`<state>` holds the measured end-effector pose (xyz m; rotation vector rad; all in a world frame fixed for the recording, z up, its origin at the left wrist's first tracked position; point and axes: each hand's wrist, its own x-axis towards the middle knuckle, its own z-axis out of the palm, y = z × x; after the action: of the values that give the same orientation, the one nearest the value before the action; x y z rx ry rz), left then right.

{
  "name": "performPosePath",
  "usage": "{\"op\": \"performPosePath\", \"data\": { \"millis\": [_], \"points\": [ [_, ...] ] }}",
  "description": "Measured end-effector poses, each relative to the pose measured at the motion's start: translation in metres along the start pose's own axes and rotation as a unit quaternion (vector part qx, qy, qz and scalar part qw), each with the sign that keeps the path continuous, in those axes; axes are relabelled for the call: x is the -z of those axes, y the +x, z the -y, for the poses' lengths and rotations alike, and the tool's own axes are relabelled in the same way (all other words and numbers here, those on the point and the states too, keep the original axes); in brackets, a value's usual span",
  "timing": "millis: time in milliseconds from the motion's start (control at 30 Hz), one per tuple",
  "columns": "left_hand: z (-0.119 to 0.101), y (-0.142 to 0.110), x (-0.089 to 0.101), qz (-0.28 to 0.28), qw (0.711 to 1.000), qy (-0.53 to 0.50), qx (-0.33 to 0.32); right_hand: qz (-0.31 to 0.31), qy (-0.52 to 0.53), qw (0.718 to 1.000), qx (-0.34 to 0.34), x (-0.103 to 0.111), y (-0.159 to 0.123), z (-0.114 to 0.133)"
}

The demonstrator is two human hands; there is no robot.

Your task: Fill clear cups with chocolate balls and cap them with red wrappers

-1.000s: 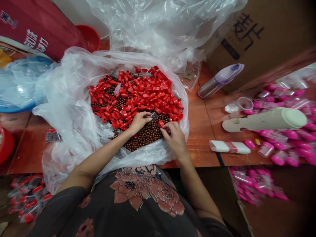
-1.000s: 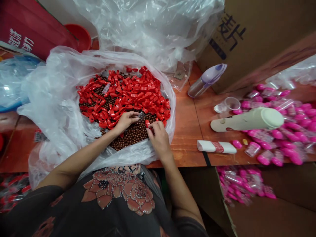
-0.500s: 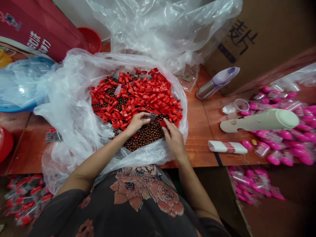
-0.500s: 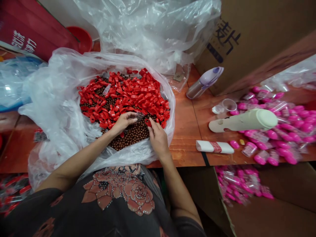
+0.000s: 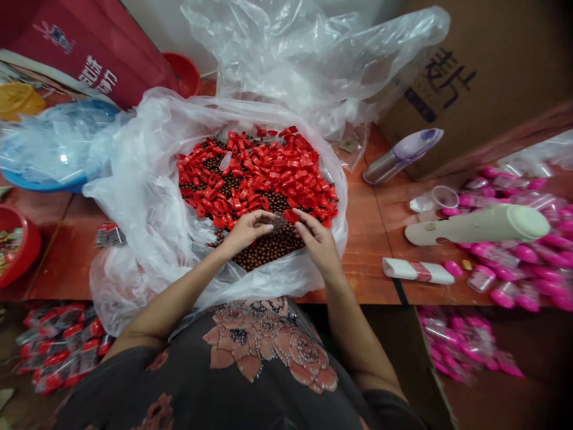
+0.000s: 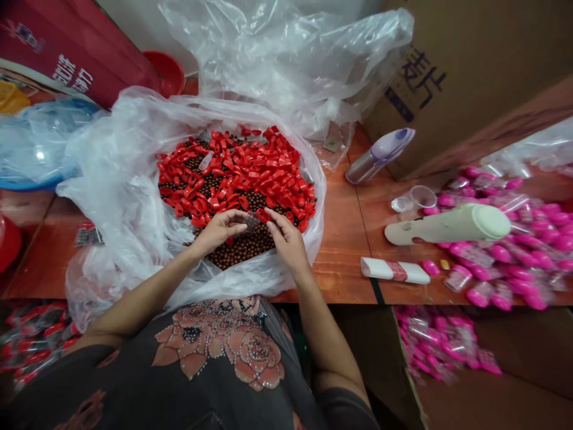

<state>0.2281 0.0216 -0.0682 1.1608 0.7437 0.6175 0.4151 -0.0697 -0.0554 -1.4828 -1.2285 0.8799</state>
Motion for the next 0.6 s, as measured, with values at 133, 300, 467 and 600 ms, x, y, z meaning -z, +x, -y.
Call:
{"op": "performPosePath", "data": {
  "millis": [133, 300, 467, 600],
  "points": [
    [-0.001, -0.006, -0.004, 0.008, 0.999, 0.041, -0.025, 0.027, -0.062, 0.997, 0.035, 0.000, 0.000, 0.009],
    [-0.005, -0.012, -0.007, 0.013, 0.997, 0.065, -0.032, 0.004, -0.095, 0.992, 0.077, -0.003, -0.002, 0.012],
    [-0.009, -0.016, -0.007, 0.008, 0.994, 0.099, -0.040, -0.016, -0.099, 0.992, 0.076, 0.000, -0.005, 0.017],
    [-0.008, -0.019, -0.007, 0.007, 0.993, 0.113, -0.039, 0.004, -0.098, 0.994, 0.043, 0.003, -0.003, 0.017]
  ]
}}
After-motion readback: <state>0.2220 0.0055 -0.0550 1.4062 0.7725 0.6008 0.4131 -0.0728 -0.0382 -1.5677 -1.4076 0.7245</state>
